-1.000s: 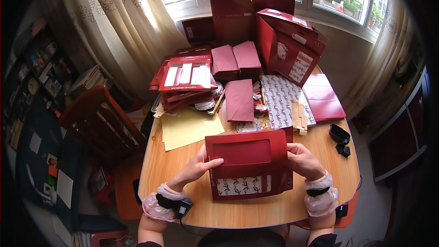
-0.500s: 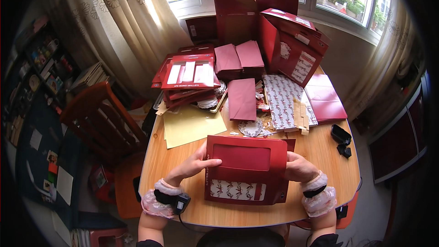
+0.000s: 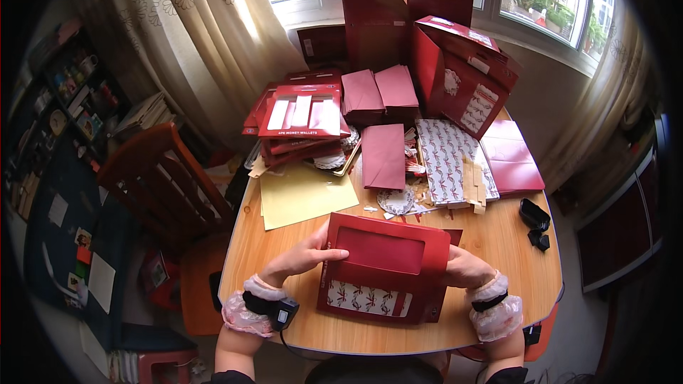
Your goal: Assembling red money wallets and packaging them into a decorative box.
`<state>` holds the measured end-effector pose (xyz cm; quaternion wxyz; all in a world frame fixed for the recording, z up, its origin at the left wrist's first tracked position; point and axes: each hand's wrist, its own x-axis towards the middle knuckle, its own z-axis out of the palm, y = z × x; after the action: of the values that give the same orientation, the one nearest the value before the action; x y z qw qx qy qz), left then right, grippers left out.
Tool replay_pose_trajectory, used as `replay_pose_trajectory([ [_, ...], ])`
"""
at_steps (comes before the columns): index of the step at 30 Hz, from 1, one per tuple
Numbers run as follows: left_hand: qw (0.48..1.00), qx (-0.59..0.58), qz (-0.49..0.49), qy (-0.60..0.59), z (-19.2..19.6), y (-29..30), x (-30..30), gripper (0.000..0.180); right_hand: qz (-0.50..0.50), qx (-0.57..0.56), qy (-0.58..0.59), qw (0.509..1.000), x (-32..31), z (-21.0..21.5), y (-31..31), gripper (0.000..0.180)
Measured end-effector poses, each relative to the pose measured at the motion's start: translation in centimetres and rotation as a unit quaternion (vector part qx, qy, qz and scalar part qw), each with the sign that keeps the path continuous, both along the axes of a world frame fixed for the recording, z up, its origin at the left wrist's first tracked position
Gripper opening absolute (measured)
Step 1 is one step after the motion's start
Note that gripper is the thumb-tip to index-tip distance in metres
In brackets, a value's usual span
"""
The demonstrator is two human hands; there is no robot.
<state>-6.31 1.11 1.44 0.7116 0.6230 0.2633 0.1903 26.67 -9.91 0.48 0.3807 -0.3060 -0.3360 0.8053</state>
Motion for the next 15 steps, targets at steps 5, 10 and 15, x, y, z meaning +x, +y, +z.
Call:
replay_pose_trajectory([
  [5,1.000,0.014,-0.007,-0.003,-0.2,0.3,-0.1,0.079,-0.042,-0.006,-0.052,0.998,-1.2,0.7,-0.5,0.056],
  [10,1.000,0.014,0.001,-0.002,-0.3,0.2,-0.2,0.081,-0.067,0.018,-0.139,0.988,-1.6,0.6,-0.6,0.056],
  [15,1.000,-0.016,-0.014,0.014,0.5,0.0,0.0,0.083,-0.062,0.021,-0.198,0.978,-1.2,0.5,-0.2,0.054],
])
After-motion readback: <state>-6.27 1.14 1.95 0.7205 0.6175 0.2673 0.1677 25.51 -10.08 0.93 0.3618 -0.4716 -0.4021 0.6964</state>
